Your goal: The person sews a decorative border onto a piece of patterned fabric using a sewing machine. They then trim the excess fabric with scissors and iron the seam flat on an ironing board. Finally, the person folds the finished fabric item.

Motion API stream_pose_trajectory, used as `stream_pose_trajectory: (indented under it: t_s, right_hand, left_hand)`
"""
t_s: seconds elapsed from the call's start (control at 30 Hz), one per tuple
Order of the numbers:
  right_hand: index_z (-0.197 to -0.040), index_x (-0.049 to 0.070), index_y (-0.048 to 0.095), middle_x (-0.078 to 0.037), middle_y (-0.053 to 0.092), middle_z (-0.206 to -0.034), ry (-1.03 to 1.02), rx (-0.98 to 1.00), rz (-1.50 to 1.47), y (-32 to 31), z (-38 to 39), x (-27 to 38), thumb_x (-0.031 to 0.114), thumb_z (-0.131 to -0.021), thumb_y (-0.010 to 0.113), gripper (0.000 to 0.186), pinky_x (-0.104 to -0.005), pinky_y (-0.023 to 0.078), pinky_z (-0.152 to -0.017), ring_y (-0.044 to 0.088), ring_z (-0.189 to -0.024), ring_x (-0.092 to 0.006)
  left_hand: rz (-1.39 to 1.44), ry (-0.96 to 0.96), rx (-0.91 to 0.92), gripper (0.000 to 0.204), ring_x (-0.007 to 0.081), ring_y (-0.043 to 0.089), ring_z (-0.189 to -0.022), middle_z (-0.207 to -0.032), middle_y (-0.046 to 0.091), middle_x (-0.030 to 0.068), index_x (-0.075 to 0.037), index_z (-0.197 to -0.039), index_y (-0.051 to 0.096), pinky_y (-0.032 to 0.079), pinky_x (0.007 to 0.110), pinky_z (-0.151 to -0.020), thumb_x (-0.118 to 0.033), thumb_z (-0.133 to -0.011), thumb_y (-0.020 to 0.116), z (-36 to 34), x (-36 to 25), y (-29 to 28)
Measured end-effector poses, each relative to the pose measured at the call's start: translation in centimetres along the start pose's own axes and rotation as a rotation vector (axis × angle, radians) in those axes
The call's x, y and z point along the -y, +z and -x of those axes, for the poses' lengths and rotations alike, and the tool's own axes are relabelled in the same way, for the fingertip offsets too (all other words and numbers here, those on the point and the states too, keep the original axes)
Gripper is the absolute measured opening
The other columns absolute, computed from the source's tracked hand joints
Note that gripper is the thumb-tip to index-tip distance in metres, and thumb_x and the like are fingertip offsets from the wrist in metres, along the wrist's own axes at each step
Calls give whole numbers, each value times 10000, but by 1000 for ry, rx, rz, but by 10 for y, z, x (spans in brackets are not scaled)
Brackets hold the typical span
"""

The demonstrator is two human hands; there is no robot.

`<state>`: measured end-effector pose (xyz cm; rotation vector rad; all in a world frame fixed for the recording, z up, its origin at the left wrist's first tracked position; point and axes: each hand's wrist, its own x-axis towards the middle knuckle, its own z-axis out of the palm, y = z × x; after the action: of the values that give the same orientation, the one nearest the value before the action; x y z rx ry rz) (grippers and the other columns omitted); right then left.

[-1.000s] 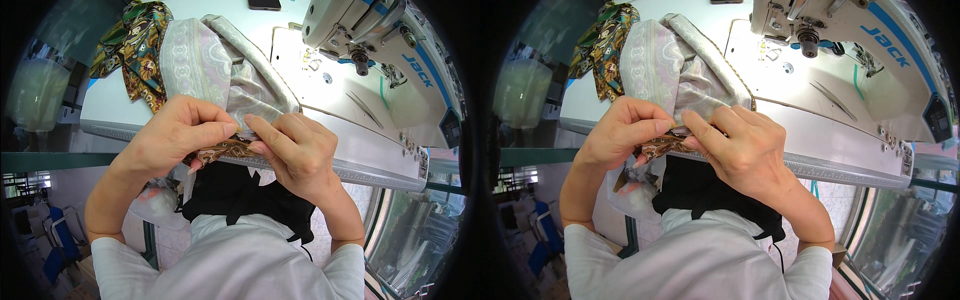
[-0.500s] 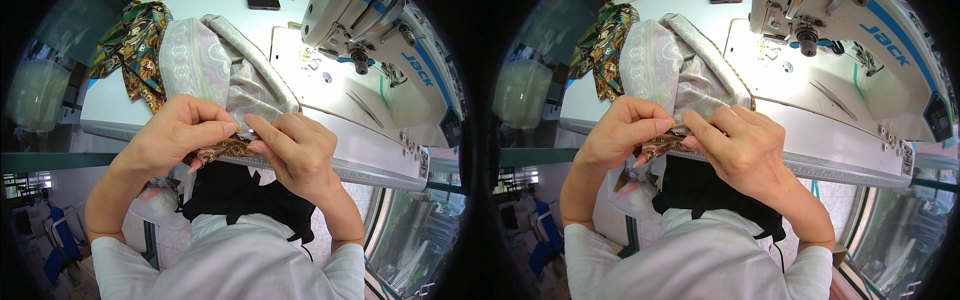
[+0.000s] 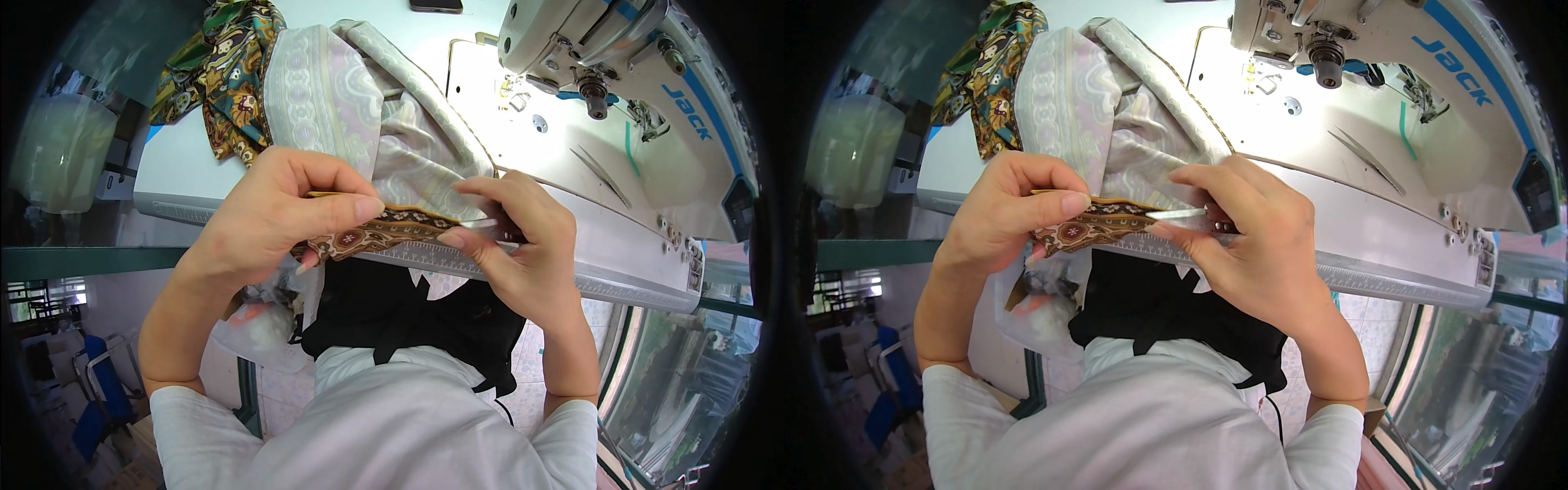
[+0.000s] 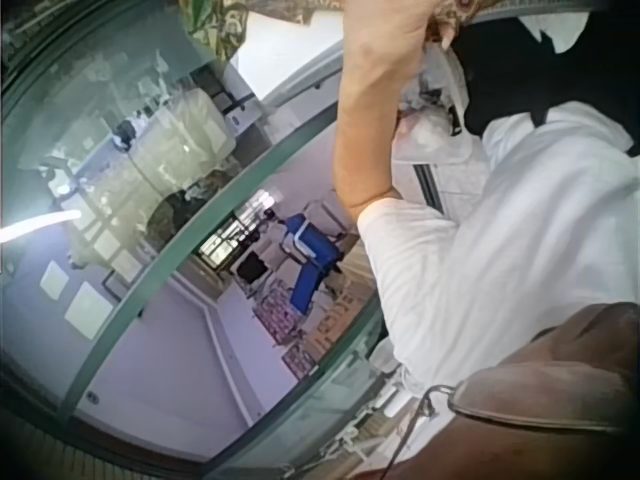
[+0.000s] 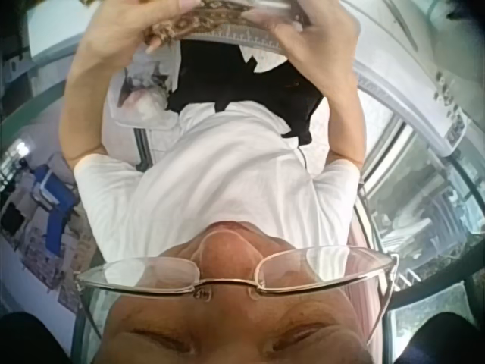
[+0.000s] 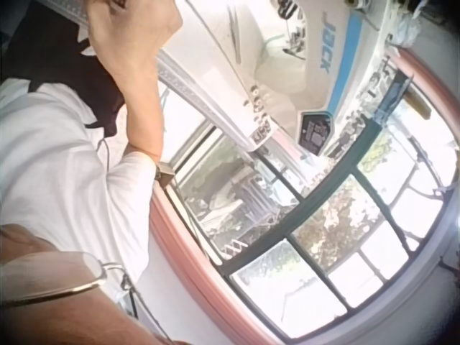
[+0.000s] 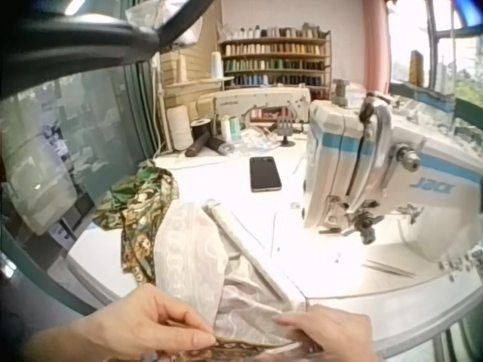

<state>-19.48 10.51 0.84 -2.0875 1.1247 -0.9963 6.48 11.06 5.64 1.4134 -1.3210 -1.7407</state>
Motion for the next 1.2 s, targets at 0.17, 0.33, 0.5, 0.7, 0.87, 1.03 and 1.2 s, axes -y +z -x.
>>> stream_pose_trajectory:
  t_s: [0.17, 0.33, 0.5, 0.7, 0.87, 1.03, 1.2]
  right_hand:
    - [-1066, 24, 692, -62, 652, -838, -83, 153, -74, -1, -14, -6, -29, -760, 790, 325, -277, 505, -705, 621, -747, -155]
    - [-1050, -45, 690, -60, 707, -872, 249, 209, -501, 8, -22, -12, -24, -893, 665, 161, -264, 495, -709, 590, -793, -80]
    - [-1013, -44, 707, -4, 649, -782, 318, 240, -536, 6, -26, -19, 41, -929, 668, 126, -241, 460, -660, 536, -733, -59]
    - [-999, -51, 707, 8, 626, -757, 383, 239, -485, 7, -31, -10, 100, -955, 656, 165, -238, 433, -625, 495, -697, -54]
    - [-999, -56, 706, 6, 621, -765, 403, 231, -432, 9, -34, -11, 106, -962, 648, 176, -235, 435, -633, 496, -704, -54]
    - [-1004, -52, 706, 4, 630, -785, 407, 219, -424, 10, -33, -8, 101, -964, 645, 170, -234, 441, -648, 505, -721, -56]
    - [-1007, -50, 704, 8, 635, -791, 380, 203, -443, 6, -29, -9, 85, -959, 651, 152, -231, 441, -659, 513, -733, -56]
  left_hand:
    - [39, 54, -65, 180, 58, 529, -491, -721, 662, 54, 28, -923, 665, 390, 215, -405, -150, -954, 671, 7, 1, -4]
    - [169, 102, -125, 164, 43, 545, -526, -726, 658, 20, 2, -940, 670, 407, 202, -428, -158, -972, 655, 20, 13, -16]
    - [202, 71, -121, 176, 58, 585, -553, -759, 675, 37, 3, -946, 662, 457, 211, -437, -167, -985, 638, 25, 21, -24]
    - [-69, -9, -136, 211, 77, 618, -592, -794, 691, 53, 35, -1001, 683, 490, 219, -455, -166, -996, 618, 23, 17, -34]
    - [-548, -22, -128, 231, 87, 636, -657, -871, 715, 59, 37, -1124, 691, 517, 224, -485, -130, -980, 620, 14, -12, -30]
    - [-451, 155, -104, 271, 89, 635, -733, -976, 713, 73, 41, -1172, 672, 522, 225, -509, -59, -919, 672, -3, -11, -2]
    - [-442, 52, 61, 259, 93, 633, -669, -904, 704, 69, 58, -1098, 675, 509, 214, -499, -35, -866, 743, -18, -8, 0]
